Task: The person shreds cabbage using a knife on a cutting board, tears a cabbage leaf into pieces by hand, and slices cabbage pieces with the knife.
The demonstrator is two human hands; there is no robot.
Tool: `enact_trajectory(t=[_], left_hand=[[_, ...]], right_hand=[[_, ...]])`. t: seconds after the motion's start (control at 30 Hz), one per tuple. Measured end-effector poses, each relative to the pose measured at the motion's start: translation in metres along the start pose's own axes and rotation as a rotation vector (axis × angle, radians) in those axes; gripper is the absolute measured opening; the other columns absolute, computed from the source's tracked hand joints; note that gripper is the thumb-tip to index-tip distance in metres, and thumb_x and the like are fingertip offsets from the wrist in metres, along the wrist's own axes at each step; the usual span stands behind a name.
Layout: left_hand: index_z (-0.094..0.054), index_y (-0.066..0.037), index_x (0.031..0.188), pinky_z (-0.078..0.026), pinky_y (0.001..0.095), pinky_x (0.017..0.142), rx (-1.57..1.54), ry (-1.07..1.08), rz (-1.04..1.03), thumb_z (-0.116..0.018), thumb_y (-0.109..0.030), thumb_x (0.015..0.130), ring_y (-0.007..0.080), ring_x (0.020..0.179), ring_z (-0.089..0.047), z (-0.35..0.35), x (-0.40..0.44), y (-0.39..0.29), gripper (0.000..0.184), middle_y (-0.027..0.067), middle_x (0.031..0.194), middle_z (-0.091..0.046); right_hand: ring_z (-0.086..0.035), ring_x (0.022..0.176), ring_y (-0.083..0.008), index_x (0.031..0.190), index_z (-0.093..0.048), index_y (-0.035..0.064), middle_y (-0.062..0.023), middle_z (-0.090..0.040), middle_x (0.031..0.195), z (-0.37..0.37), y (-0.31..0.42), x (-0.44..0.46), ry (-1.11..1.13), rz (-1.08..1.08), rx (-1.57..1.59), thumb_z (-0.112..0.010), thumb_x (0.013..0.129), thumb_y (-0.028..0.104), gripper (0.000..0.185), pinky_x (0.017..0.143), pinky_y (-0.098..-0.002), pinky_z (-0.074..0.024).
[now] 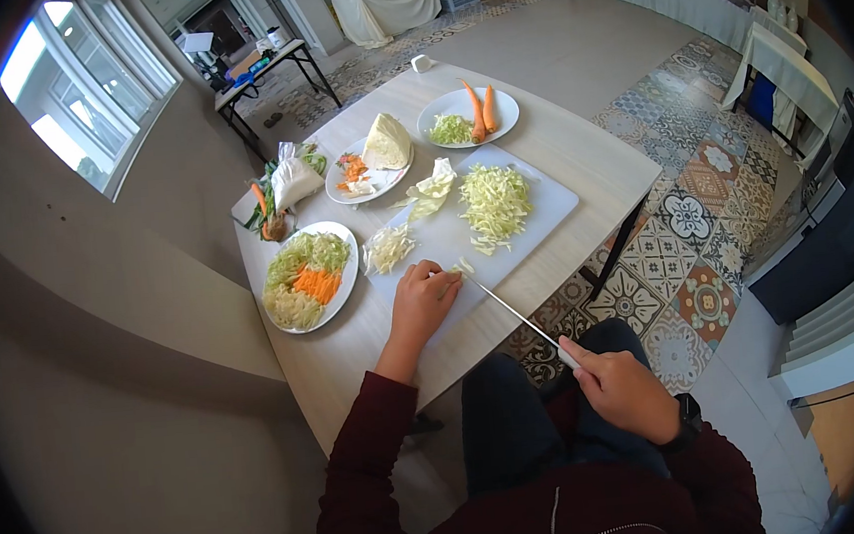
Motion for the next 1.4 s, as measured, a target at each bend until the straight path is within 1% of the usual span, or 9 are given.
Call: enact_trajectory(t=[0.17, 0.27, 0.5, 0.67, 0.9, 1.0, 1.1, 1.3, 1.4], left_hand=[[-0.078, -0.01, 0.092, -0.051, 0.0384, 0.076, -0.022, -0.014, 0.008, -0.077, -0.011, 0.079, 0.0278, 0.084, -0.061, -0.001, -0.001, 0.0, 0.012, 0.0082, 0.087, -0.063], [-0.078, -0.01, 0.091, -0.051, 0.0384, 0.076, -0.036, -0.014, 0.006, -0.077, -0.011, 0.08, 0.0277, 0.084, -0.061, -0.002, -0.001, 0.001, 0.012, 0.0083, 0.087, -0.062], [-0.077, -0.009, 0.089, -0.051, 0.0385, 0.076, -0.034, 0.0, 0.007, -0.076, -0.011, 0.079, 0.0284, 0.085, -0.061, 0.001, 0.0, 0.0, 0.01, 0.0086, 0.088, -0.062], [-0.076, -0.009, 0.09, -0.051, 0.0393, 0.076, -0.033, -0.001, 0.002, -0.076, -0.013, 0.079, 0.0294, 0.084, -0.06, 0.002, -0.001, -0.001, 0.012, 0.0088, 0.087, -0.062], [-0.073, -0.007, 0.088, -0.051, 0.0405, 0.074, -0.043, -0.011, 0.001, -0.076, -0.013, 0.078, 0.0299, 0.082, -0.06, 0.003, 0.001, 0.001, 0.013, 0.009, 0.085, -0.063], [-0.072, -0.006, 0.086, -0.051, 0.0406, 0.074, -0.058, -0.044, -0.029, -0.077, -0.013, 0.077, 0.03, 0.081, -0.06, 0.003, 0.001, 0.001, 0.013, 0.0089, 0.084, -0.063], [-0.072, -0.007, 0.086, -0.051, 0.0403, 0.074, -0.027, -0.007, -0.017, -0.076, -0.012, 0.075, 0.0299, 0.081, -0.061, 0.008, 0.001, -0.002, 0.012, 0.0086, 0.085, -0.063], [-0.073, -0.01, 0.085, -0.05, 0.0402, 0.073, -0.025, -0.012, -0.025, -0.075, -0.013, 0.074, 0.0276, 0.083, -0.06, 0.006, -0.002, 0.0, 0.012, 0.0059, 0.085, -0.061], [-0.073, -0.01, 0.085, -0.05, 0.0404, 0.073, -0.028, -0.017, -0.025, -0.075, -0.014, 0.074, 0.0275, 0.084, -0.06, 0.005, -0.002, 0.0, 0.011, 0.0059, 0.085, -0.062]], right_hand=[[-0.063, 0.071, -0.0419, 0.137, -0.054, 0.0037, -0.0241, -0.063, 0.075, 0.0, -0.002, 0.006, 0.005, 0.029, 0.033, -0.052, 0.094, 0.012, 0.043, 0.068, -0.0503, -0.0501], [-0.063, 0.071, -0.0414, 0.137, -0.054, 0.0035, -0.0236, -0.063, 0.074, -0.012, -0.005, 0.022, -0.012, 0.064, -0.018, -0.052, 0.095, 0.012, 0.043, 0.068, -0.05, -0.0501], [-0.064, 0.074, -0.0394, 0.139, -0.053, 0.0069, -0.0221, -0.063, 0.077, -0.038, -0.008, 0.047, -0.034, 0.078, -0.12, -0.052, 0.095, 0.014, 0.045, 0.068, -0.0495, -0.0506], [-0.064, 0.075, -0.0387, 0.14, -0.054, 0.009, -0.0218, -0.063, 0.077, -0.036, -0.006, 0.039, -0.045, 0.035, -0.077, -0.052, 0.095, 0.016, 0.045, 0.069, -0.0493, -0.0512], [-0.064, 0.076, -0.0394, 0.139, -0.054, 0.0092, -0.0213, -0.064, 0.078, -0.025, 0.005, 0.02, -0.006, -0.028, -0.141, -0.053, 0.095, 0.016, 0.045, 0.07, -0.0496, -0.0515], [-0.063, 0.075, -0.04, 0.139, -0.054, 0.0092, -0.0221, -0.064, 0.079, -0.026, 0.004, 0.016, -0.031, -0.015, -0.128, -0.054, 0.095, 0.016, 0.045, 0.069, -0.0495, -0.0512], [-0.063, 0.074, -0.0405, 0.139, -0.054, 0.0089, -0.0229, -0.064, 0.079, -0.027, -0.004, 0.018, -0.058, 0.045, -0.073, -0.054, 0.095, 0.015, 0.045, 0.069, -0.0499, -0.0506], [-0.063, 0.076, -0.0423, 0.139, -0.053, 0.0081, -0.0229, -0.065, 0.081, -0.027, -0.004, 0.018, -0.09, 0.096, -0.016, -0.055, 0.094, 0.013, 0.045, 0.07, -0.0516, -0.0496], [-0.063, 0.078, -0.0426, 0.138, -0.054, 0.0087, -0.0229, -0.066, 0.083, -0.021, 0.001, 0.017, -0.052, 0.039, -0.054, -0.055, 0.094, 0.013, 0.044, 0.07, -0.0515, -0.0497]])
Point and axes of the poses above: each hand's wrist, its own x-axis towards the middle knuckle, its own z-axis out of the back of the hand, y = z × x, the point moved 2 cm from there along x, towards the middle knuckle
